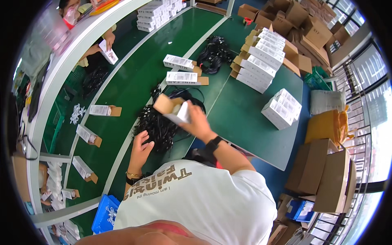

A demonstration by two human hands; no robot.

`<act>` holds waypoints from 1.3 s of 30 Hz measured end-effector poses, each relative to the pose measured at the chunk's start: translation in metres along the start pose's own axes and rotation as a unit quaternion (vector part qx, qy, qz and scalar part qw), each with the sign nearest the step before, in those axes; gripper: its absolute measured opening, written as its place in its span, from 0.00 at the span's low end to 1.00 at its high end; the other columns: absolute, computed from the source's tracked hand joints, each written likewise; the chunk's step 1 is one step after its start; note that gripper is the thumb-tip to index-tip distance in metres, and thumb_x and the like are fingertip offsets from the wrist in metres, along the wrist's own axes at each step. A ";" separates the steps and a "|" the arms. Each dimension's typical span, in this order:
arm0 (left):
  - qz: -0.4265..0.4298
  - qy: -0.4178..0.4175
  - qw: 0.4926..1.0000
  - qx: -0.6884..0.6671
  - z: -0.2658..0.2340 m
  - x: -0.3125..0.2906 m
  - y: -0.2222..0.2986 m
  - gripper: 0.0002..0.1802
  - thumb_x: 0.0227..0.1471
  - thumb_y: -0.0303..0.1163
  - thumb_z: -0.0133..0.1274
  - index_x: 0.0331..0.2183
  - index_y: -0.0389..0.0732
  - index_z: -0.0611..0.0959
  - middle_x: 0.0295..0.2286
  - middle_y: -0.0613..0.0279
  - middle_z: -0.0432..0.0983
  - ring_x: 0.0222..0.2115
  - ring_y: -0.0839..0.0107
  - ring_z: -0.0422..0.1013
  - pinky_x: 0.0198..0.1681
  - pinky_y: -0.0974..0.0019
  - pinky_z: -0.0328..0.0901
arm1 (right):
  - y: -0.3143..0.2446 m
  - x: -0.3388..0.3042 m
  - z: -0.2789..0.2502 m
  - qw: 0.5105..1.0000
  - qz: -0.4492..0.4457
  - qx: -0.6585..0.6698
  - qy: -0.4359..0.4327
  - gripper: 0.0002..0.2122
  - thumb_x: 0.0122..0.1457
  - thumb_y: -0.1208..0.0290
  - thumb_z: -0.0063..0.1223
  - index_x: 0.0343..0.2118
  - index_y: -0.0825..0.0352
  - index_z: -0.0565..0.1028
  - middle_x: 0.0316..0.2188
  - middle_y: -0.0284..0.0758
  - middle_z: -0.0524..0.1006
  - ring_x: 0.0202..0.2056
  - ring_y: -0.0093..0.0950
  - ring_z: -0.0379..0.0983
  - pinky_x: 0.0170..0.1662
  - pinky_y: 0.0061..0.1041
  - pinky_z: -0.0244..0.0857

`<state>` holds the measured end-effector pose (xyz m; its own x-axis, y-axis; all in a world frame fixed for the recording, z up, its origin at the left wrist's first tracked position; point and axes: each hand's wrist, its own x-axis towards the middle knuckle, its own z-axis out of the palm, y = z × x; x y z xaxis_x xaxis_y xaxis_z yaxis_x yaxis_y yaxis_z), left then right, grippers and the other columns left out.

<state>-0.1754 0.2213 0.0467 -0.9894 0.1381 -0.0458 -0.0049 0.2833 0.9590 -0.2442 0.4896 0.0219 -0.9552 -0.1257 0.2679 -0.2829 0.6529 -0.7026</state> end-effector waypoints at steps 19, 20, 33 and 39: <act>-0.051 0.236 0.926 0.291 -0.039 0.008 -0.056 0.21 0.45 0.32 0.59 0.41 0.36 0.73 0.40 0.49 0.67 0.41 0.52 0.65 0.46 0.60 0.62 | 0.268 0.166 -0.241 0.785 0.220 -0.568 0.118 0.21 0.57 0.72 0.39 0.55 0.55 0.64 0.56 0.33 0.63 0.56 0.34 0.58 0.52 0.54 0.54; -0.064 0.242 0.922 0.295 -0.040 0.004 -0.059 0.21 0.45 0.32 0.59 0.41 0.36 0.73 0.40 0.50 0.67 0.41 0.52 0.65 0.45 0.60 0.62 | 0.249 0.168 -0.228 0.760 0.197 -0.601 0.150 0.20 0.57 0.72 0.39 0.54 0.56 0.65 0.55 0.33 0.64 0.54 0.35 0.60 0.51 0.52 0.56; -0.077 0.183 0.939 0.281 -0.063 0.018 -0.088 0.19 0.46 0.34 0.56 0.40 0.36 0.74 0.39 0.52 0.68 0.40 0.54 0.67 0.42 0.61 0.64 | 0.013 0.083 0.100 0.943 -0.179 -0.033 -0.279 0.18 0.50 0.77 0.48 0.47 0.60 0.71 0.37 0.39 0.74 0.39 0.38 0.71 0.41 0.33 0.67; -0.088 0.184 0.953 0.225 -0.090 -0.023 -0.085 0.17 0.48 0.33 0.55 0.39 0.36 0.75 0.37 0.52 0.70 0.38 0.54 0.68 0.41 0.61 0.64 | -0.017 0.087 0.141 0.903 -0.319 -0.101 -0.269 0.19 0.47 0.78 0.46 0.45 0.61 0.73 0.24 0.34 0.72 0.28 0.35 0.71 0.31 0.33 0.65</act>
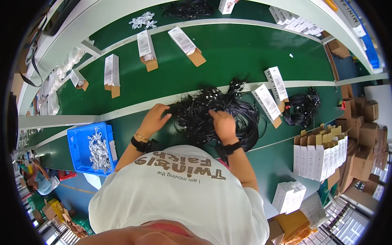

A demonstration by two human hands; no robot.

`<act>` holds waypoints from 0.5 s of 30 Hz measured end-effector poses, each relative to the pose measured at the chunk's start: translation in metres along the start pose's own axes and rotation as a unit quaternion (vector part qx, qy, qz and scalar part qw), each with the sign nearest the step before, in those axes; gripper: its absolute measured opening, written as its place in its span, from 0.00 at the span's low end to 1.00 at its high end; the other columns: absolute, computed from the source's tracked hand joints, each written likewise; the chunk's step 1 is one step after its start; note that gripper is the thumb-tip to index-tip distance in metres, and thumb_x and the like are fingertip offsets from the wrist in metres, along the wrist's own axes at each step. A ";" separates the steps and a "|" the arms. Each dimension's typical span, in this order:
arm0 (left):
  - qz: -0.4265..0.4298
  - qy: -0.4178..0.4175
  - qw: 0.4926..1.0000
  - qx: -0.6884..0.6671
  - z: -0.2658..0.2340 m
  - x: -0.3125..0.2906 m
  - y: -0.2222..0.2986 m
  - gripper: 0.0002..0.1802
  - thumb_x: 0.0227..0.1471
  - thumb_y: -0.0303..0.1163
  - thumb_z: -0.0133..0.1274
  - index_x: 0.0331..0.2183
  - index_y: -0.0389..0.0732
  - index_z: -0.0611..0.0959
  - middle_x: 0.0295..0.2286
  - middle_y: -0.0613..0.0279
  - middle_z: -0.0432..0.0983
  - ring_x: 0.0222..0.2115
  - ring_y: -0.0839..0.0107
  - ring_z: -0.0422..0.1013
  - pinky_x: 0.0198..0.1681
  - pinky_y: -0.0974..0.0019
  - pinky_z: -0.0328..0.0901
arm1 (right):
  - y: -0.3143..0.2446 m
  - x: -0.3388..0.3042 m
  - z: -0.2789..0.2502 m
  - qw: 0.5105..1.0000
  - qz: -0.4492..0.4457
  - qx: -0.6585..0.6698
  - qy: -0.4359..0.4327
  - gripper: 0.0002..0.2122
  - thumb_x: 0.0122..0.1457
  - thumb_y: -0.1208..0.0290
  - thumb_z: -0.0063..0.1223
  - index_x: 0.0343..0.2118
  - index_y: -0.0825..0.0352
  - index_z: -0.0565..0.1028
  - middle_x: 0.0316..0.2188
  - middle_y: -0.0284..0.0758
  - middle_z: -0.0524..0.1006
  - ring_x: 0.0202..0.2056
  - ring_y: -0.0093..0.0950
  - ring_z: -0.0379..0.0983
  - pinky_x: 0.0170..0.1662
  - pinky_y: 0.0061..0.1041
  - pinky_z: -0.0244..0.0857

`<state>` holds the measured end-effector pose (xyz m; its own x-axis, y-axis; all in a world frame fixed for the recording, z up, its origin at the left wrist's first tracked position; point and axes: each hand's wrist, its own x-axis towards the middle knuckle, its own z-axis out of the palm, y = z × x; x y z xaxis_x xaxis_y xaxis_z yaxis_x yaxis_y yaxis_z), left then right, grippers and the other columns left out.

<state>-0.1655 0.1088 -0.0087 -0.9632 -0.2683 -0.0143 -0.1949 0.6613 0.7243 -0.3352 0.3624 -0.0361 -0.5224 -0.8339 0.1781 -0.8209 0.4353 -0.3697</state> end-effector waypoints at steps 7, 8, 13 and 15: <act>-0.021 0.066 0.996 0.054 -0.041 -0.043 -0.024 0.16 0.48 0.33 0.55 0.39 0.35 0.75 0.36 0.51 0.71 0.38 0.52 0.69 0.41 0.60 0.64 | -0.042 0.011 -0.091 0.991 -0.006 -0.131 -0.037 0.23 0.43 0.82 0.49 0.47 0.66 0.72 0.28 0.38 0.74 0.29 0.37 0.71 0.32 0.30 0.66; -0.023 0.071 0.996 0.050 -0.046 -0.045 -0.020 0.16 0.48 0.33 0.55 0.39 0.35 0.75 0.36 0.51 0.71 0.38 0.52 0.69 0.41 0.60 0.64 | -0.054 0.013 -0.104 0.990 -0.011 -0.135 -0.039 0.23 0.43 0.82 0.49 0.47 0.66 0.72 0.28 0.38 0.74 0.29 0.37 0.71 0.32 0.30 0.66; 0.039 0.057 0.997 0.021 -0.066 -0.039 0.011 0.17 0.48 0.32 0.55 0.40 0.36 0.75 0.37 0.51 0.71 0.39 0.53 0.68 0.42 0.61 0.64 | -0.125 0.023 -0.177 0.992 -0.010 0.130 0.005 0.20 0.49 0.82 0.49 0.49 0.69 0.70 0.36 0.39 0.76 0.32 0.30 0.73 0.35 0.25 0.66; 0.116 0.057 0.992 0.003 -0.071 -0.033 0.025 0.17 0.48 0.32 0.55 0.41 0.36 0.75 0.38 0.52 0.71 0.41 0.55 0.68 0.43 0.62 0.64 | -0.149 0.025 -0.192 0.953 -0.008 0.301 -0.040 0.18 0.54 0.81 0.48 0.49 0.70 0.70 0.38 0.38 0.77 0.32 0.25 0.73 0.37 0.22 0.66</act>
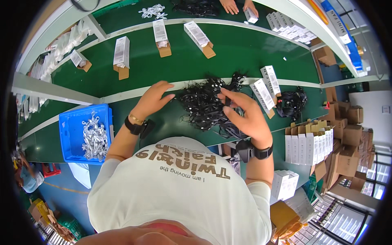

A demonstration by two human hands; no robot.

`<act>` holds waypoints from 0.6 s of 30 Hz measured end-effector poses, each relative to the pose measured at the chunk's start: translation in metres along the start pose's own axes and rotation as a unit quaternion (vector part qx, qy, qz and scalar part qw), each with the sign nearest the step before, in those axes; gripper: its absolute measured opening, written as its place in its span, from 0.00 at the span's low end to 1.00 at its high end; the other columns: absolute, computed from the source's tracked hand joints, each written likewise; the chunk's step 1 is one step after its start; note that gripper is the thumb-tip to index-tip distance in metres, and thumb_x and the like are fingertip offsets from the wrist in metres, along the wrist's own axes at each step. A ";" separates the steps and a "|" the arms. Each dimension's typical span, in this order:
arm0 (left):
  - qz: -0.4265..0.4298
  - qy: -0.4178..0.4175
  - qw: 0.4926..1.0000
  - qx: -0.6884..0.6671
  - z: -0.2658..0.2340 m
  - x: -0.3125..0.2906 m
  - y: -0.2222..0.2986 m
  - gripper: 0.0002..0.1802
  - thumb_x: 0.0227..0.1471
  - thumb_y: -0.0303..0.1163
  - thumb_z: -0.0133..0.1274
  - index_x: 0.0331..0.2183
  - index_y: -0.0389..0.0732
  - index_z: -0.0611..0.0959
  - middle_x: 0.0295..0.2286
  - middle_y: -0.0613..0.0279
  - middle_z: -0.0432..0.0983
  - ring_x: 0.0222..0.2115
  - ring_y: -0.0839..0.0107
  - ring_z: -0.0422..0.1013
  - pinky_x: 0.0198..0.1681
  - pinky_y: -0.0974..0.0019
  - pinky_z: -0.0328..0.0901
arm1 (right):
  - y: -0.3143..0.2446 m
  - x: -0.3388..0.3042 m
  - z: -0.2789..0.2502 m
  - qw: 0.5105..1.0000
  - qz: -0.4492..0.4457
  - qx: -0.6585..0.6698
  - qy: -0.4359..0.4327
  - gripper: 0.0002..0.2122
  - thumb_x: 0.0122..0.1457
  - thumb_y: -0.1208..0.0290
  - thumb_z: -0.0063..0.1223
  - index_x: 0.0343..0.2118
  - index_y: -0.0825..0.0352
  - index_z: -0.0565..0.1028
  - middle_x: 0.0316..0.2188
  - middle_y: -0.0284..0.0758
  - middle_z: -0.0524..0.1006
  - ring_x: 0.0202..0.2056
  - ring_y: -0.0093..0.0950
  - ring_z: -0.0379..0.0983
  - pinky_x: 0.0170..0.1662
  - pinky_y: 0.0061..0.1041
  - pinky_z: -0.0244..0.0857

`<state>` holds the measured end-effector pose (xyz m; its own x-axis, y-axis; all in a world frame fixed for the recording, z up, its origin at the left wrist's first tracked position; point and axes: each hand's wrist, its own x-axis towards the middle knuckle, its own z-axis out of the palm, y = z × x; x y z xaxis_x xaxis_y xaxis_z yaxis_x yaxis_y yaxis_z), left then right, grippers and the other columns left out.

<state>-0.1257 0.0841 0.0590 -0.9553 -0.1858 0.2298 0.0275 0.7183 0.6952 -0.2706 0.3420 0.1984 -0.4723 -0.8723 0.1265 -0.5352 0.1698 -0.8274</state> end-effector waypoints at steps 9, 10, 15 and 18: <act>0.081 -0.163 0.945 -0.272 -0.038 0.041 0.106 0.13 0.51 0.25 0.50 0.42 0.37 0.77 0.34 0.56 0.75 0.39 0.70 0.71 0.41 0.67 0.65 | -0.083 0.019 0.040 0.997 -0.023 -0.061 -0.029 0.15 0.57 0.81 0.45 0.49 0.69 0.70 0.30 0.35 0.77 0.30 0.20 0.71 0.36 0.17 0.65; 0.083 -0.158 0.946 -0.269 -0.044 0.036 0.103 0.13 0.51 0.25 0.50 0.42 0.37 0.77 0.34 0.56 0.75 0.39 0.70 0.71 0.41 0.67 0.65 | -0.091 0.019 0.041 0.998 -0.009 -0.048 -0.027 0.15 0.57 0.81 0.46 0.48 0.69 0.71 0.29 0.35 0.77 0.30 0.20 0.71 0.36 0.17 0.65; 0.132 -0.078 0.952 -0.266 -0.078 0.002 0.065 0.12 0.50 0.19 0.44 0.38 0.35 0.78 0.27 0.60 0.74 0.29 0.71 0.71 0.35 0.69 0.64 | -0.070 0.014 0.048 0.995 0.046 0.007 -0.085 0.11 0.56 0.81 0.48 0.43 0.70 0.73 0.27 0.33 0.76 0.29 0.21 0.71 0.34 0.18 0.65; 0.161 -0.032 0.956 -0.242 -0.103 -0.026 0.044 0.13 0.49 0.18 0.43 0.37 0.35 0.78 0.26 0.62 0.74 0.28 0.71 0.70 0.35 0.69 0.64 | 0.003 0.001 0.062 0.985 0.037 -0.034 -0.167 0.08 0.56 0.79 0.49 0.38 0.70 0.75 0.26 0.32 0.75 0.29 0.23 0.72 0.34 0.19 0.65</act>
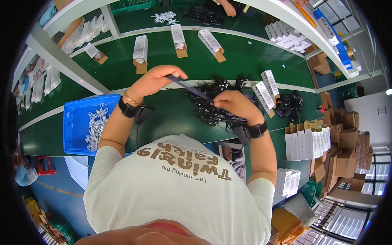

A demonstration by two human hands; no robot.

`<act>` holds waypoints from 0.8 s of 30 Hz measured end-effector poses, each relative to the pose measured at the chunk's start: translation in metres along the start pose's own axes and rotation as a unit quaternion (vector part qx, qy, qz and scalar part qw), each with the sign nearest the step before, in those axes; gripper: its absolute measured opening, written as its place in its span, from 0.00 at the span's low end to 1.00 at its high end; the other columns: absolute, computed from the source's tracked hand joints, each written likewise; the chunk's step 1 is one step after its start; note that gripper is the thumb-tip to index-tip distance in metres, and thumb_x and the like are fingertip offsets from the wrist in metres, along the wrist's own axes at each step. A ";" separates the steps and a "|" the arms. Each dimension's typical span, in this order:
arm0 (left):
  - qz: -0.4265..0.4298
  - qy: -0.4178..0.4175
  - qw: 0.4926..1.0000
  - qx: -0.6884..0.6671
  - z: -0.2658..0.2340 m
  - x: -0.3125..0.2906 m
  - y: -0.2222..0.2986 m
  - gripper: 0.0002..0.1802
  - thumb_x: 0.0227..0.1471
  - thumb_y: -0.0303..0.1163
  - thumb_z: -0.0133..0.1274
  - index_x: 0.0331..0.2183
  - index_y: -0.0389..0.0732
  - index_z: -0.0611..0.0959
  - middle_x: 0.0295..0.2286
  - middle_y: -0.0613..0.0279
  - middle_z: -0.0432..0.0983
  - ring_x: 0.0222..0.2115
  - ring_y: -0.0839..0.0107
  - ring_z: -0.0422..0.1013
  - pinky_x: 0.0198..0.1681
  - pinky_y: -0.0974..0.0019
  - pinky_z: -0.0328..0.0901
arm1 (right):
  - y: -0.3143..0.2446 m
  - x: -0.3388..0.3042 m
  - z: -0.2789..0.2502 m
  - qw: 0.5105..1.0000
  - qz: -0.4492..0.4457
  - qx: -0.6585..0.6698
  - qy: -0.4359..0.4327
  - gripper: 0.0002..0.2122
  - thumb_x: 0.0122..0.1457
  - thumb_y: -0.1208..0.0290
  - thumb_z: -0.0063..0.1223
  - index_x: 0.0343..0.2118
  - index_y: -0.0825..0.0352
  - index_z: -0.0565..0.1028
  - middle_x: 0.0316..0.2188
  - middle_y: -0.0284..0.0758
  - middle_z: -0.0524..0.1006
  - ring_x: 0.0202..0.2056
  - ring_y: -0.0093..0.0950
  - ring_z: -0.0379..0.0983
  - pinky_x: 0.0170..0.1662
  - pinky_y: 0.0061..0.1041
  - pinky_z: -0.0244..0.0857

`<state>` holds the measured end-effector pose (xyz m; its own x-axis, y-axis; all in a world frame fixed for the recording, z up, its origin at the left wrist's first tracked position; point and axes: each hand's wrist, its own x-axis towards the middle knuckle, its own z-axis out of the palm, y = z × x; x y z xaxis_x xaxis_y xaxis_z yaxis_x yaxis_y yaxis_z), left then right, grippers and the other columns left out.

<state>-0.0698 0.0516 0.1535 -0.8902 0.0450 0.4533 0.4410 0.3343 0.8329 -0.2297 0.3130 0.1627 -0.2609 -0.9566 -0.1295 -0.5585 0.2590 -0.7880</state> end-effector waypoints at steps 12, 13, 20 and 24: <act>-0.117 0.005 0.990 0.072 -0.017 -0.092 -0.026 0.10 0.49 0.23 0.44 0.35 0.37 0.77 0.28 0.65 0.72 0.29 0.74 0.67 0.34 0.71 0.62 | -0.037 0.044 0.033 0.994 -0.074 -0.032 0.074 0.09 0.56 0.74 0.50 0.39 0.69 0.72 0.32 0.37 0.76 0.34 0.30 0.74 0.37 0.24 0.65; -0.108 0.034 0.992 0.046 -0.016 -0.091 -0.017 0.10 0.48 0.22 0.44 0.34 0.37 0.77 0.28 0.67 0.72 0.28 0.76 0.67 0.32 0.72 0.61 | -0.042 0.049 0.040 0.994 -0.073 -0.014 0.079 0.10 0.56 0.73 0.50 0.40 0.69 0.72 0.34 0.38 0.76 0.35 0.30 0.74 0.38 0.24 0.66; -0.170 0.142 0.975 0.001 -0.046 -0.096 0.011 0.09 0.48 0.28 0.49 0.35 0.38 0.77 0.29 0.60 0.74 0.29 0.68 0.70 0.34 0.67 0.63 | 0.027 0.055 0.089 0.985 0.020 -0.141 -0.094 0.11 0.57 0.72 0.48 0.42 0.68 0.73 0.32 0.40 0.78 0.36 0.32 0.75 0.41 0.26 0.66; -0.227 0.104 0.954 0.168 -0.048 -0.118 -0.036 0.14 0.46 0.29 0.52 0.38 0.39 0.76 0.30 0.57 0.74 0.29 0.61 0.70 0.35 0.64 0.64 | 0.004 0.033 0.040 0.989 -0.038 -0.118 0.083 0.09 0.52 0.70 0.53 0.36 0.66 0.77 0.29 0.41 0.77 0.33 0.39 0.74 0.36 0.31 0.66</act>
<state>0.0249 -0.0111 0.0850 -0.9234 -0.3522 0.1525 -0.0773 0.5598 0.8250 -0.2093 0.2770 0.1308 -0.3256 -0.9447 0.0399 -0.7443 0.2300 -0.6270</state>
